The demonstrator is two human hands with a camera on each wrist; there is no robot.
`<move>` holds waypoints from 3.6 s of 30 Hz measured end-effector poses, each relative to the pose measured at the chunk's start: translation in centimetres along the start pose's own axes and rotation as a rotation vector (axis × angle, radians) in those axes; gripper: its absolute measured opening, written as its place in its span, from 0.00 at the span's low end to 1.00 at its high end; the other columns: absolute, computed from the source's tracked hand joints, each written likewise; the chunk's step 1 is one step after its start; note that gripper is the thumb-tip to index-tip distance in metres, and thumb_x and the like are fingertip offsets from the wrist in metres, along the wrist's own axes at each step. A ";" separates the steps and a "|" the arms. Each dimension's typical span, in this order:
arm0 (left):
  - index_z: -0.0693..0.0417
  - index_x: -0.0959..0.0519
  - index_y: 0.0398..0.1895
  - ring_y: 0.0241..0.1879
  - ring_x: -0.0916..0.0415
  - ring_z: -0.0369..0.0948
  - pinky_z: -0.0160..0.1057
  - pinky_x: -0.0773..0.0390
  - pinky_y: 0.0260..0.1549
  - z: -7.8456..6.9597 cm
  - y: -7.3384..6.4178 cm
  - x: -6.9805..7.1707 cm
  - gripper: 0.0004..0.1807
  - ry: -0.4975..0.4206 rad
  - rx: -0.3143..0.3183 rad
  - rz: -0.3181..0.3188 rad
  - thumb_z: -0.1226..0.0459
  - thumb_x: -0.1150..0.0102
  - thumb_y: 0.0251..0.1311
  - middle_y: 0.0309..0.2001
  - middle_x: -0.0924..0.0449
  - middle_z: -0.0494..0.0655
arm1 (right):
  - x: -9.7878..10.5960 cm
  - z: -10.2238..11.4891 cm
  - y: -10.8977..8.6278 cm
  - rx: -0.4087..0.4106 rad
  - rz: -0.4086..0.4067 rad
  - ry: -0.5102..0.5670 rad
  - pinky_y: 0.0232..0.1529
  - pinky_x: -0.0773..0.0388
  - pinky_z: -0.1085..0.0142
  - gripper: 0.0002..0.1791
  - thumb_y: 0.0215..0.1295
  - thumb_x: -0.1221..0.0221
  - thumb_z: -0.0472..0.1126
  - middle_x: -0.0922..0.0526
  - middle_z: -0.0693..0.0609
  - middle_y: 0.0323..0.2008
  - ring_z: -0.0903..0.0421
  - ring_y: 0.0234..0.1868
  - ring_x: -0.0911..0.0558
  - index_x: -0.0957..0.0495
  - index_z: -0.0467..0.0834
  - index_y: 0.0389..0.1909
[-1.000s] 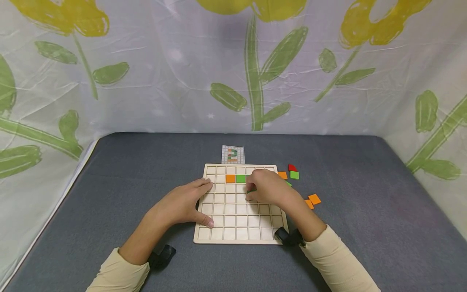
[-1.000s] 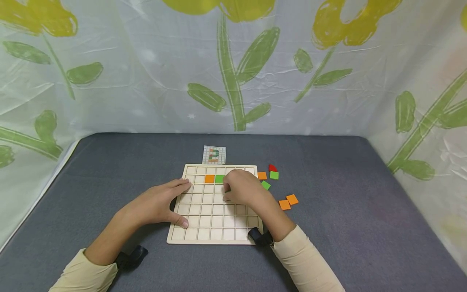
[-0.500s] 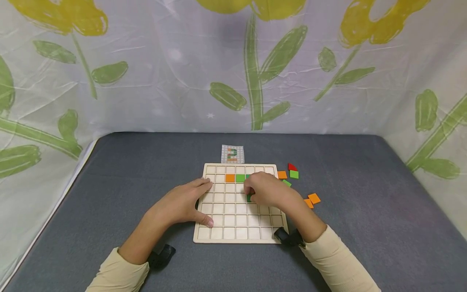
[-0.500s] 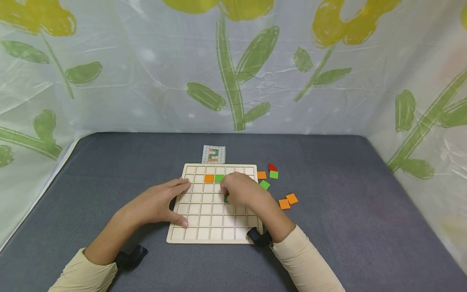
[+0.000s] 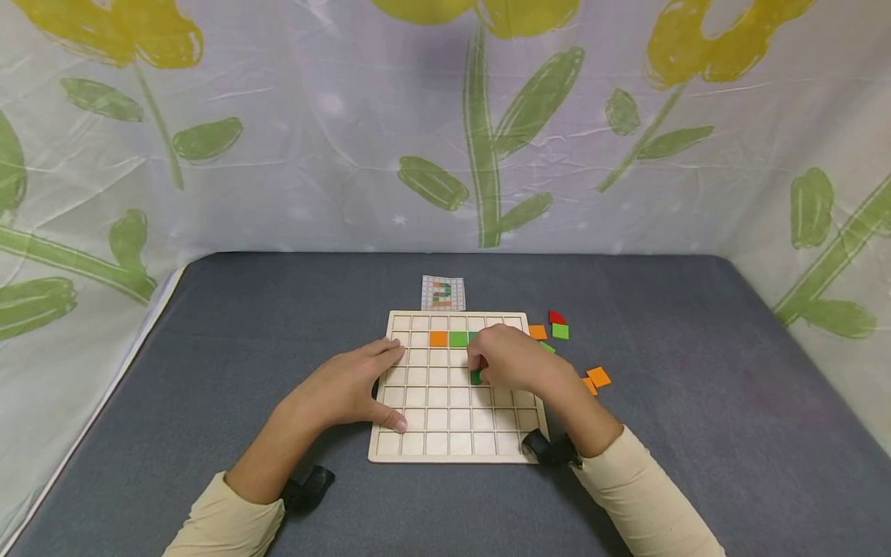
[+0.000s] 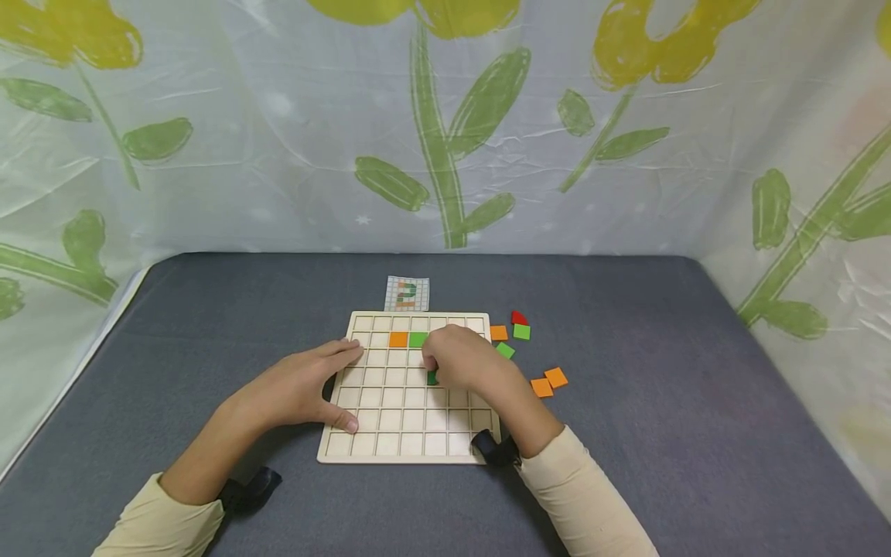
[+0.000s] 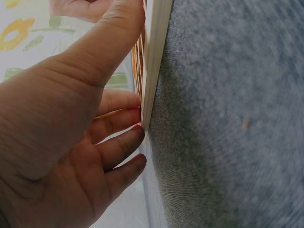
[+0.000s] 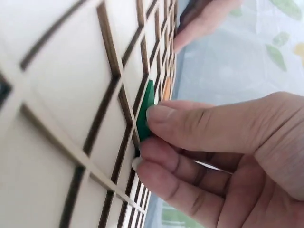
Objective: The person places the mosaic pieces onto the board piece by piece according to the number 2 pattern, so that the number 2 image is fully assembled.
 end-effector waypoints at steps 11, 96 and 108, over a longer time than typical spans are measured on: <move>0.64 0.35 0.73 0.69 0.36 0.53 0.53 0.32 0.63 0.1 -0.1 0.0 0.62 0.003 0.001 0.001 0.38 0.22 0.38 0.73 0.37 0.58 | 2.9 -4.8 -1.5 -0.101 -0.007 0.070 0.39 0.23 0.59 0.10 0.64 0.42 0.27 0.16 0.50 0.37 0.55 0.35 0.22 0.15 0.39 0.40; 0.63 0.35 0.73 0.69 0.35 0.51 0.51 0.32 0.63 0.1 0.0 -0.3 0.61 -0.011 -0.009 0.004 0.38 0.22 0.39 0.73 0.37 0.56 | 0.2 -0.7 0.7 -0.067 -0.105 0.227 0.37 0.23 0.64 0.06 0.62 0.34 0.28 0.19 0.56 0.28 0.59 0.30 0.22 0.17 0.43 0.32; 0.64 0.34 0.73 0.69 0.35 0.51 0.52 0.32 0.63 0.0 0.1 -0.1 0.61 -0.002 -0.019 -0.005 0.39 0.22 0.39 0.72 0.36 0.57 | -0.4 0.1 0.9 -0.031 -0.073 0.141 0.35 0.23 0.66 0.06 0.62 0.36 0.28 0.19 0.57 0.28 0.60 0.29 0.24 0.15 0.43 0.32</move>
Point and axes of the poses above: each hand's wrist, its own y-axis towards the middle knuckle, its own x-axis out of the back of the hand, z = x × y, the point moved 10 cm from there along y, towards the middle knuckle
